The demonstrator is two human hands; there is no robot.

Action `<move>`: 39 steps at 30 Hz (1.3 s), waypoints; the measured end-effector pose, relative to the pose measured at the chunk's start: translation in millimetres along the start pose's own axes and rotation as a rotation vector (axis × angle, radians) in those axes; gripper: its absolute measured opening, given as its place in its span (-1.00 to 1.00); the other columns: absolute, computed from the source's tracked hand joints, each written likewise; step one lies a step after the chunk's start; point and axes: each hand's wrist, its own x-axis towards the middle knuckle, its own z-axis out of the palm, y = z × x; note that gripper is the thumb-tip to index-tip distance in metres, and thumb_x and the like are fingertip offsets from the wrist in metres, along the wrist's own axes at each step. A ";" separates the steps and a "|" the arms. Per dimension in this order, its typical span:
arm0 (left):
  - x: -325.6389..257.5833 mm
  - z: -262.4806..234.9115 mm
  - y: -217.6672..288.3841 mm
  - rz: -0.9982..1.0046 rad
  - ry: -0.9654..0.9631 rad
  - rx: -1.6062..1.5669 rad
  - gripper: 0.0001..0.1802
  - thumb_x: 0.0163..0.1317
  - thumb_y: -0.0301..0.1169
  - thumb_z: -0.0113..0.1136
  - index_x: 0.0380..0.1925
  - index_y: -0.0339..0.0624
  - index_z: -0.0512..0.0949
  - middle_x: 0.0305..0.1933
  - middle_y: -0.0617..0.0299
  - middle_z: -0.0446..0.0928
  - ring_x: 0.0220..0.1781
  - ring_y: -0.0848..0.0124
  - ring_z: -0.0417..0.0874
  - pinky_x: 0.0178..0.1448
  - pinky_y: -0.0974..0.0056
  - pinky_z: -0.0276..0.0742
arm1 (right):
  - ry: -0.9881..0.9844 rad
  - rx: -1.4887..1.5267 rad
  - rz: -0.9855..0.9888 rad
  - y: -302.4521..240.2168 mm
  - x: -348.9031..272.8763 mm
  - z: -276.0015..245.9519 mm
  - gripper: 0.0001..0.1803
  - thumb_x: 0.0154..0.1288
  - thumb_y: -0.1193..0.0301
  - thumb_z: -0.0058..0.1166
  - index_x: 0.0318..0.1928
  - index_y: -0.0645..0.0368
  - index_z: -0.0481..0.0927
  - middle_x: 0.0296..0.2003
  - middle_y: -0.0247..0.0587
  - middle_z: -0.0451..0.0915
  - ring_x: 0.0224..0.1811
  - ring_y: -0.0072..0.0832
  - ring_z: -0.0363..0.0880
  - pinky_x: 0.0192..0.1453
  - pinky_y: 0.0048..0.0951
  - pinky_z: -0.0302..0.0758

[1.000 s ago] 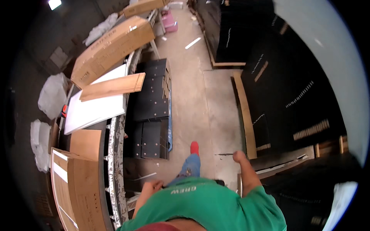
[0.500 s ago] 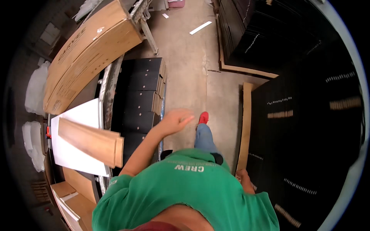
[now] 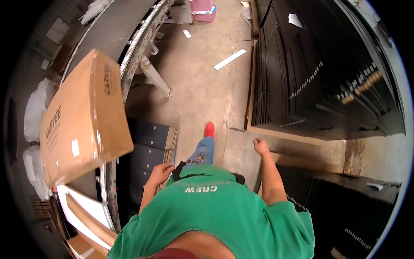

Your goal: The person picks up wooden boards, carries them across the workshop, and places them into cardboard packaging boxes lined with foam inserts.

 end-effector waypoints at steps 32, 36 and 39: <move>1020.5 -327.0 349.0 -0.077 -0.043 0.067 -0.70 0.10 -0.19 0.02 -0.36 -0.17 0.57 -0.31 -0.03 0.53 -0.20 0.04 0.53 -0.13 0.10 0.43 | -0.129 -0.128 -0.271 -453.3 1039.6 -302.2 -0.74 0.04 0.29 0.01 -0.26 0.13 0.57 -0.33 -0.02 0.56 -0.24 -0.15 0.52 -0.14 -0.30 0.45; 1235.8 -373.1 486.7 0.202 -0.013 0.263 -0.64 0.09 -0.15 0.00 -0.23 -0.16 0.54 -0.26 -0.06 0.52 -0.19 0.02 0.52 -0.10 0.07 0.42 | -0.300 -0.194 -0.068 -413.1 1100.9 -338.5 -0.69 0.01 0.23 0.04 -0.26 0.12 0.59 -0.26 -0.01 0.55 -0.17 -0.14 0.51 -0.06 -0.30 0.43; 1362.7 -399.6 617.1 0.561 -0.055 0.135 -0.65 0.11 -0.20 0.05 -0.22 -0.23 0.51 -0.20 -0.03 0.51 -0.13 0.05 0.49 -0.06 0.16 0.41 | -0.436 -0.160 0.231 -390.2 1136.0 -385.2 -0.64 0.00 0.23 -0.04 -0.33 0.27 0.58 -0.30 0.14 0.52 -0.17 -0.05 0.50 -0.10 -0.26 0.41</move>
